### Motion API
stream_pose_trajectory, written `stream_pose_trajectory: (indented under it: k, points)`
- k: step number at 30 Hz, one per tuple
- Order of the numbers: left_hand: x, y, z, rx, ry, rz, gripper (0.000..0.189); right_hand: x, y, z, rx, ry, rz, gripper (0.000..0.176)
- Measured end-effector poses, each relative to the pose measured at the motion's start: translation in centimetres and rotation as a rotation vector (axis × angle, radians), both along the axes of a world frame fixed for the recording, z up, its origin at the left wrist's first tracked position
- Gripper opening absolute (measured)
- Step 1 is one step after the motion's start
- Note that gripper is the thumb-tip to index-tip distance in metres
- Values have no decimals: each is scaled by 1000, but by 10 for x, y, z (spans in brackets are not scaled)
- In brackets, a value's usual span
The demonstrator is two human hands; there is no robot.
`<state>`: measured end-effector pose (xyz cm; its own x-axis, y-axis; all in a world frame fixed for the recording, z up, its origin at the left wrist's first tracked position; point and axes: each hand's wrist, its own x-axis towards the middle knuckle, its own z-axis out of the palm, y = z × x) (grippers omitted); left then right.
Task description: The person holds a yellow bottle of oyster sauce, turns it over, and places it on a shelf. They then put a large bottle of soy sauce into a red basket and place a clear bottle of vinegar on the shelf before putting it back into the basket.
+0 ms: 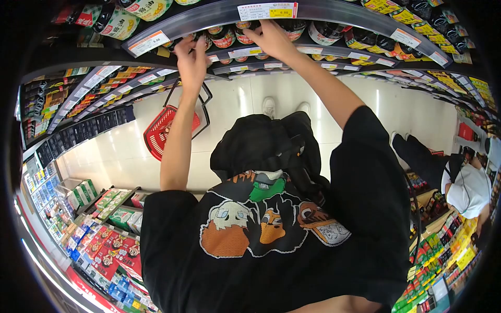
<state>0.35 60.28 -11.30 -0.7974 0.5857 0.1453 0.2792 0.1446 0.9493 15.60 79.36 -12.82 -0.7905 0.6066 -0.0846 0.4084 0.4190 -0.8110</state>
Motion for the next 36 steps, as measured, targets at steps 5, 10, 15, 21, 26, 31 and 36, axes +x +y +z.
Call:
stream_pose_trajectory:
  k: [5, 10, 15, 21, 26, 31, 36]
  points:
    - [-20, -35, -11, -66, 58, 84, 48, 42, -37, 24, 183, 224, 90, 55]
    - [-52, -14, -15, -337, 326, 47, 60, -13, -57, 24, -36, 111, 209, 81]
    - [-80, 11, -13, -664, 387, -23, 58, -80, -51, 4, 84, -204, 148, 86]
    - [-102, 14, -35, -548, 595, 33, 51, -100, -33, -20, 267, -74, 48, 65]
    - [-115, 12, -45, -583, 562, -32, 48, -95, -31, -6, 307, -114, 169, 51]
    - [-122, 13, -50, -608, 634, -72, 47, -97, -30, -7, 322, -118, 169, 49]
    - [-114, 13, -43, -632, 603, -46, 51, -98, -28, -11, 361, -89, 178, 50]
